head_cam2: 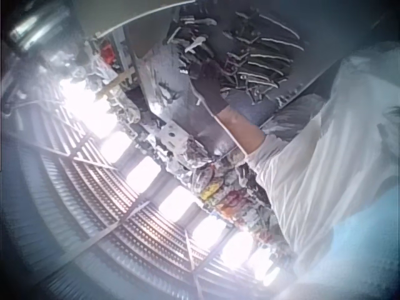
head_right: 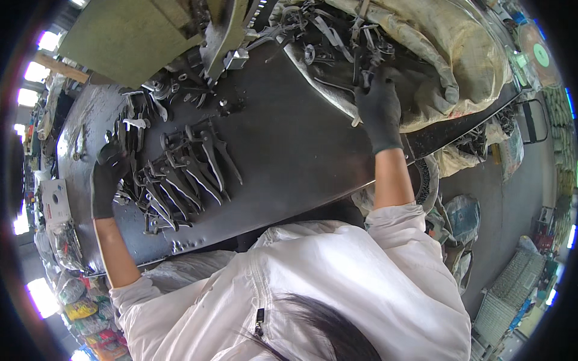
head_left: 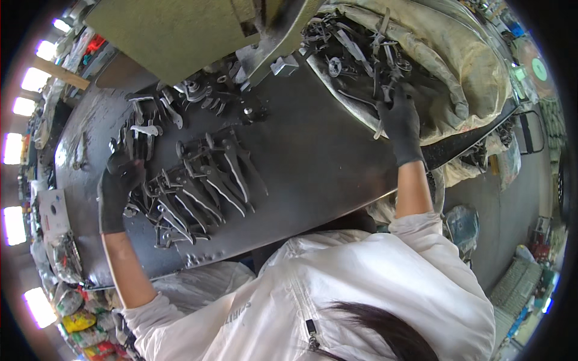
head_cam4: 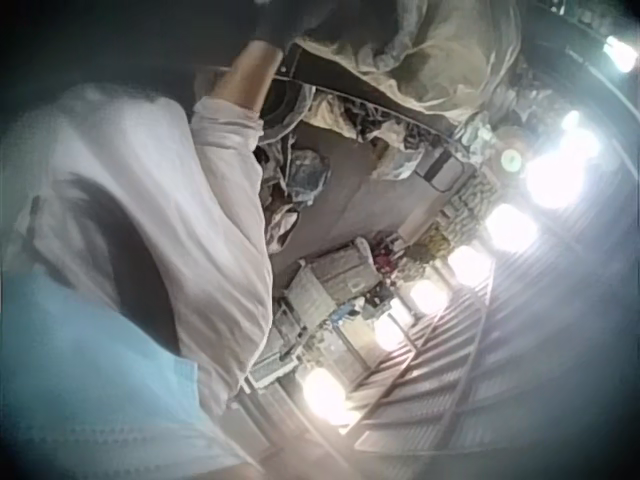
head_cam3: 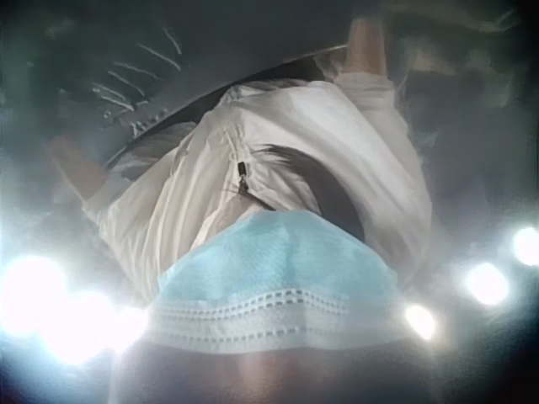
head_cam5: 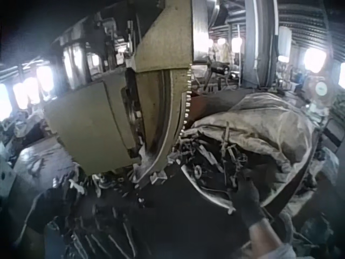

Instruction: The person assembles small metal components by placing them into an industrial riveting machine.

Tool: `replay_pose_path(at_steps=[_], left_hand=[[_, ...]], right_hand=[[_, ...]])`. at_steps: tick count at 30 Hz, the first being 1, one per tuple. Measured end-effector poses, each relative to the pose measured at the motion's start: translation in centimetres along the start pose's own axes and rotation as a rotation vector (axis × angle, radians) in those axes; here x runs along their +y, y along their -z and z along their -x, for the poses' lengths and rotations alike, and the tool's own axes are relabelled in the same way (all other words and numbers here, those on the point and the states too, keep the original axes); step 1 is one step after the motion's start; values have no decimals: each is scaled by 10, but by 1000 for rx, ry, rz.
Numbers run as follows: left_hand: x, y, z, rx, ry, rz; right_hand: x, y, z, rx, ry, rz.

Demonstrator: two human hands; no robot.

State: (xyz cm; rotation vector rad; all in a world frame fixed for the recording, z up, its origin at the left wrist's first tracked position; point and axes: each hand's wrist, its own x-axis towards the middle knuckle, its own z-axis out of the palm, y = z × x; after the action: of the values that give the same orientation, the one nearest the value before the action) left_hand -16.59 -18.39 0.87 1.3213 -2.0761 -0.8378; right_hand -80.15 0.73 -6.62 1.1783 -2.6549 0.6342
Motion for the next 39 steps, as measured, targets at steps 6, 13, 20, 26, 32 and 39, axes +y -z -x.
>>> replay_pose_path(at_steps=[6,13,20,26,32,39], left_hand=[[97,-141,-20,-161,-258,312],[118,-210,-28,-307,276,769],[122,-222,-45,-291,248,751],[87,-218,-63,-313,38,94],[-24,-99,-111,316,-172,-807],[-106,-45,-103,80,-296,-824]], right_hand=[[-64,11,34,67,239,-391],[-175,-30,38,-908,-196,-1578],[-199,-44,52,-890,12,-1330],[-185,-64,58,-1004,-76,-1309],[-185,-65,58,-1025,-163,-1340],[-199,-49,64,-999,-114,-1317]])
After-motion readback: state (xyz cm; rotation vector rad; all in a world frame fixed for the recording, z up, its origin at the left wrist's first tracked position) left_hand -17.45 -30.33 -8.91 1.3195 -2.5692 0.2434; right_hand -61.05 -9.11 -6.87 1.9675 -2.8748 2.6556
